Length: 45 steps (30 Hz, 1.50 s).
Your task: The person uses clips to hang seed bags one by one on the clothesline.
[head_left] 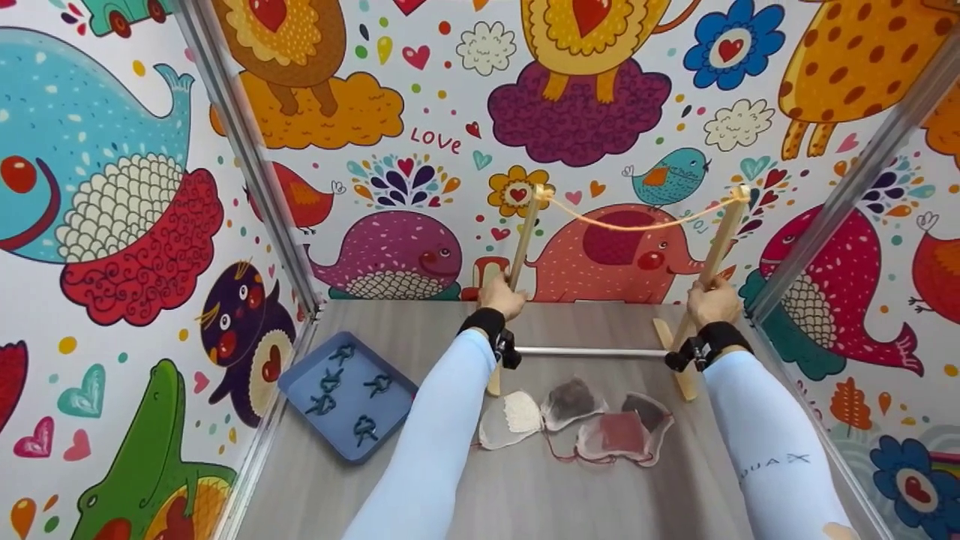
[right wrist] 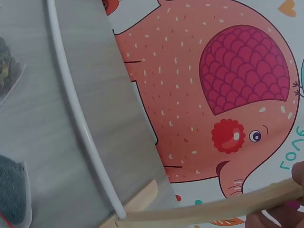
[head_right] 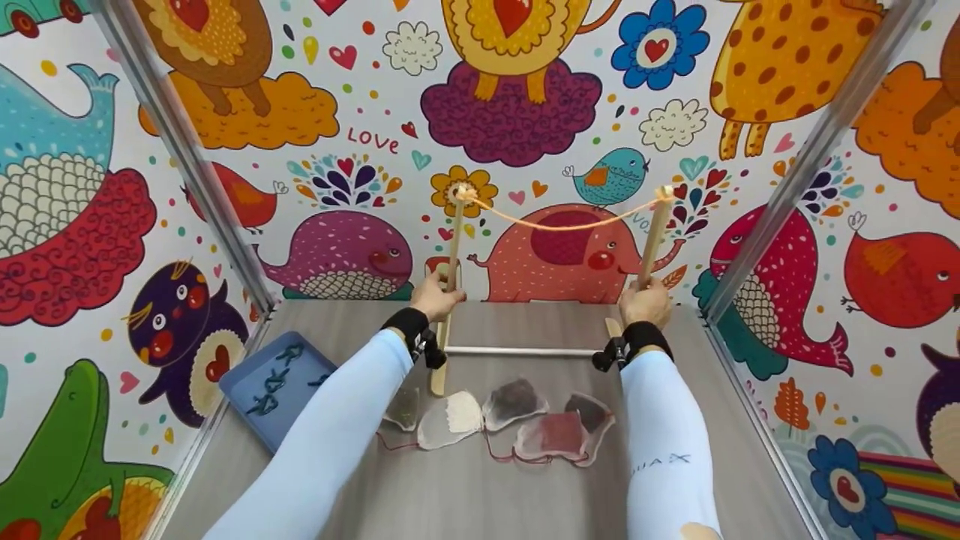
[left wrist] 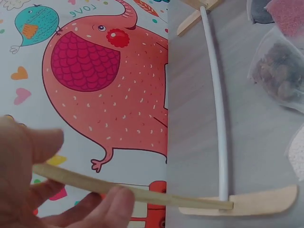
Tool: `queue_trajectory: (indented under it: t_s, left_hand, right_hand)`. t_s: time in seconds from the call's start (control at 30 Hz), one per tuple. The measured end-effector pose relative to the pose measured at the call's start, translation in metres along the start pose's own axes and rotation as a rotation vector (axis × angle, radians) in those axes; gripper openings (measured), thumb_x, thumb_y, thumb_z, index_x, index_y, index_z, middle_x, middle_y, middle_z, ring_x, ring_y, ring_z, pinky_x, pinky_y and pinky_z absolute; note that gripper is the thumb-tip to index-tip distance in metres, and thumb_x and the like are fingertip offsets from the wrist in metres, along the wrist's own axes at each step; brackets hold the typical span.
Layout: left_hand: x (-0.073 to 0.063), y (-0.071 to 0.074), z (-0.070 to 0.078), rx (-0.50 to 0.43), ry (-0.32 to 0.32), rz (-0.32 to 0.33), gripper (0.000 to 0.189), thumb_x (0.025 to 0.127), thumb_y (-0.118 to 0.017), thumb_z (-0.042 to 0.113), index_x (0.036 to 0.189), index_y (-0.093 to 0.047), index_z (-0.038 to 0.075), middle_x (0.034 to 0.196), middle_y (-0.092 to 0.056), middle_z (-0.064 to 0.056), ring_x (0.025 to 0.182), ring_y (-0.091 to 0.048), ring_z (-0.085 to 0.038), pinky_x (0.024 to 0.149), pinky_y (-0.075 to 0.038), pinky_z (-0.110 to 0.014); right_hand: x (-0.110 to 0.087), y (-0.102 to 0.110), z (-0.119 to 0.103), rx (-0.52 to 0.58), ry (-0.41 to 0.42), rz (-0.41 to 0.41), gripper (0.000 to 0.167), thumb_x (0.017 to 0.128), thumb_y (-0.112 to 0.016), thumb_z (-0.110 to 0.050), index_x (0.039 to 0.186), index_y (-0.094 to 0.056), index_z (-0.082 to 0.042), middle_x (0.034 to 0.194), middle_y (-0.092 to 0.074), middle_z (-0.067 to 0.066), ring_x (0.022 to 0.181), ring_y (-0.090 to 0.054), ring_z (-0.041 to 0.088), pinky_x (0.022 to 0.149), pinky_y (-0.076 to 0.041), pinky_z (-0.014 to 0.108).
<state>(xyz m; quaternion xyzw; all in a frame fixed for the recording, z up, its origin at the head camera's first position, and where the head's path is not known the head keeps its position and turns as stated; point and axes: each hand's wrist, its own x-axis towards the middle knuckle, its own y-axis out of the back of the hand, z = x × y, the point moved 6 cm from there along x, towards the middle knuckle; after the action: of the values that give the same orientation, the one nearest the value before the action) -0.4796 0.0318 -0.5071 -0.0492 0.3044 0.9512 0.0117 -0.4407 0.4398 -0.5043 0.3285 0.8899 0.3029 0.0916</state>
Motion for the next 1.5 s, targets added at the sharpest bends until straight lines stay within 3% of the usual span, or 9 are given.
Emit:
queue_trajectory:
  t_s: [0.07, 0.13, 0.3, 0.33, 0.43, 0.67, 1.17, 1.33, 1.5]
  left_hand:
    - [0.01, 0.003, -0.012, 0.009, 0.016, 0.029, 0.04, 0.107, -0.075, 0.026, 0.142, -0.067, 0.009, 0.137, -0.078, -0.016, 0.136, -0.071, -0.036, 0.121, -0.053, -0.051]
    - [0.043, -0.004, -0.041, 0.009, -0.019, 0.061, 0.031, 0.109, -0.071, 0.035, 0.132, -0.07, 0.014, 0.128, -0.081, -0.01, 0.128, -0.074, -0.033, 0.115, -0.056, -0.049]
    - [0.054, 0.023, -0.059, 0.041, 0.011, 0.085, 0.034, 0.113, -0.063, 0.038, 0.132, -0.072, 0.012, 0.131, -0.081, -0.013, 0.133, -0.073, -0.038, 0.117, -0.056, -0.051]
    - [0.031, 0.041, -0.044, 0.063, 0.057, 0.083, 0.033, 0.112, -0.064, 0.029, 0.136, -0.071, 0.008, 0.137, -0.079, -0.018, 0.138, -0.07, -0.042, 0.121, -0.054, -0.054]
    - [0.012, 0.065, -0.04, 0.121, 0.052, 0.149, 0.032, 0.111, -0.063, 0.022, 0.137, -0.071, 0.004, 0.139, -0.078, -0.021, 0.138, -0.07, -0.043, 0.119, -0.055, -0.053]
    - [0.003, 0.097, -0.053, 0.276, 0.028, 0.18, 0.036, 0.113, -0.06, 0.021, 0.141, -0.067, 0.0, 0.143, -0.075, -0.025, 0.139, -0.07, -0.044, 0.12, -0.056, -0.053]
    - [-0.004, 0.101, -0.067, 0.395, -0.134, 0.066, 0.037, 0.113, -0.061, 0.026, 0.139, -0.068, 0.0, 0.135, -0.078, -0.027, 0.132, -0.072, -0.049, 0.116, -0.058, -0.058]
    - [-0.008, 0.111, -0.108, 0.397, -0.147, 0.072, 0.051, 0.112, -0.062, 0.032, 0.148, -0.064, -0.004, 0.143, -0.074, -0.029, 0.136, -0.07, -0.05, 0.117, -0.056, -0.06]
    - [-0.024, 0.136, -0.176, 0.443, -0.005, 0.057, 0.058, 0.115, -0.054, 0.042, 0.147, -0.066, -0.005, 0.146, -0.072, -0.031, 0.135, -0.07, -0.052, 0.116, -0.056, -0.064]
  right_hand:
    - [-0.006, -0.005, -0.001, -0.012, 0.026, 0.001, 0.048, 0.117, -0.049, -0.027, 0.154, -0.065, -0.002, 0.149, -0.071, 0.029, 0.141, -0.065, 0.049, 0.123, -0.051, 0.061]
    - [-0.011, -0.012, -0.004, -0.021, 0.065, -0.001, 0.046, 0.117, -0.05, -0.025, 0.151, -0.068, -0.002, 0.145, -0.074, 0.029, 0.137, -0.067, 0.049, 0.12, -0.054, 0.061]
    - [-0.024, -0.029, -0.02, -0.038, 0.218, 0.004, 0.042, 0.114, -0.052, -0.018, 0.144, -0.072, 0.004, 0.134, -0.077, 0.032, 0.124, -0.074, 0.05, 0.107, -0.061, 0.061]
    - [-0.027, -0.033, -0.023, -0.039, 0.248, 0.005, 0.041, 0.114, -0.052, -0.016, 0.142, -0.072, 0.005, 0.132, -0.077, 0.033, 0.121, -0.076, 0.051, 0.105, -0.061, 0.062]
    - [-0.036, -0.044, -0.032, -0.046, 0.312, 0.012, 0.038, 0.113, -0.053, -0.013, 0.137, -0.074, 0.008, 0.126, -0.079, 0.034, 0.113, -0.078, 0.051, 0.1, -0.063, 0.061]
    - [-0.053, -0.065, -0.044, -0.069, 0.371, -0.016, 0.035, 0.114, -0.056, -0.015, 0.13, -0.078, 0.006, 0.117, -0.082, 0.031, 0.103, -0.08, 0.048, 0.091, -0.065, 0.058]
    - [-0.046, -0.058, -0.019, -0.242, 0.416, -0.112, 0.038, 0.11, -0.059, -0.023, 0.118, -0.082, 0.007, 0.108, -0.083, 0.032, 0.096, -0.08, 0.051, 0.078, -0.063, 0.054]
    - [-0.05, -0.066, 0.006, -0.33, 0.341, -0.309, 0.04, 0.104, -0.067, -0.029, 0.111, -0.081, 0.007, 0.103, -0.083, 0.028, 0.078, -0.074, 0.035, 0.058, -0.052, 0.033]
    - [-0.061, -0.076, 0.018, -0.336, 0.255, -0.477, 0.047, 0.103, -0.073, -0.033, 0.123, -0.077, 0.009, 0.109, -0.082, 0.027, 0.077, -0.071, 0.026, 0.059, -0.055, 0.028]
